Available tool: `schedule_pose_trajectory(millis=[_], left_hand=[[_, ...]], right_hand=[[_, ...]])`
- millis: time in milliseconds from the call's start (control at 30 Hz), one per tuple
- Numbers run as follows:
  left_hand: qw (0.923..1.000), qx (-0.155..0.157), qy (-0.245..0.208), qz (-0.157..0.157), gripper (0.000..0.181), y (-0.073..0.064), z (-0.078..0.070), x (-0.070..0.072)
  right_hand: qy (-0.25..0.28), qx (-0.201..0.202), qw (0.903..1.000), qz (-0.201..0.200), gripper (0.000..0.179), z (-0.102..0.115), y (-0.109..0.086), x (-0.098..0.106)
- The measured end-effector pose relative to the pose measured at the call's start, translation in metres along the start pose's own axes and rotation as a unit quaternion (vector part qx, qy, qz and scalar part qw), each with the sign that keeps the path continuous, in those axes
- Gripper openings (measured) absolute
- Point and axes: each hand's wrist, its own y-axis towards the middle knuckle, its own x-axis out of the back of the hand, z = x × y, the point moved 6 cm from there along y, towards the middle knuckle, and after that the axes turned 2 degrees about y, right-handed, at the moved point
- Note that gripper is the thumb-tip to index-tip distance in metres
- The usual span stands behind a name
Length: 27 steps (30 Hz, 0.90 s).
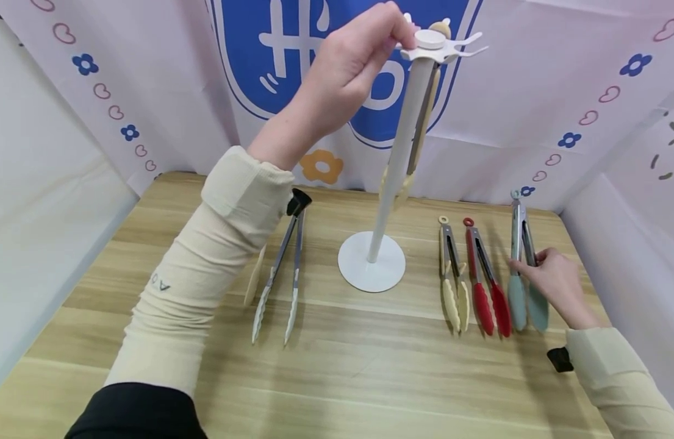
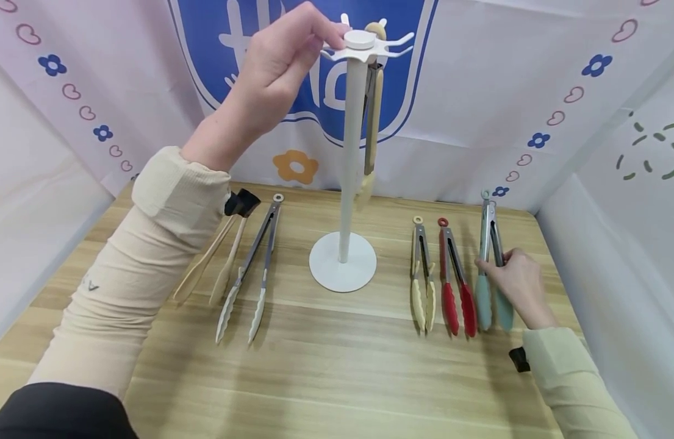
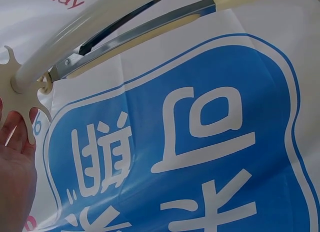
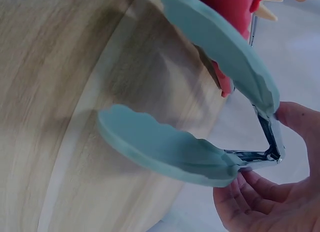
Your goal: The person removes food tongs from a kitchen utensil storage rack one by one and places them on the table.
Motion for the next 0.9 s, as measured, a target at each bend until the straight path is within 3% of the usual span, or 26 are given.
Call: schedule_pose_trajectory(millis=[233,900], left_hand=[[0.9999,0.013,0.004,0.000,0.023,0.000,0.000,0.000],[0.9998,-0.012,0.018,-0.003,0.025,0.000,-0.001,0.000]], right_hand=[[-0.007,-0.011,0.9996,0.026,0.067,0.001,0.004,-0.006],[-0.011,-0.024,0.9958,0.088,0.053,-0.009,0.004,-0.020]])
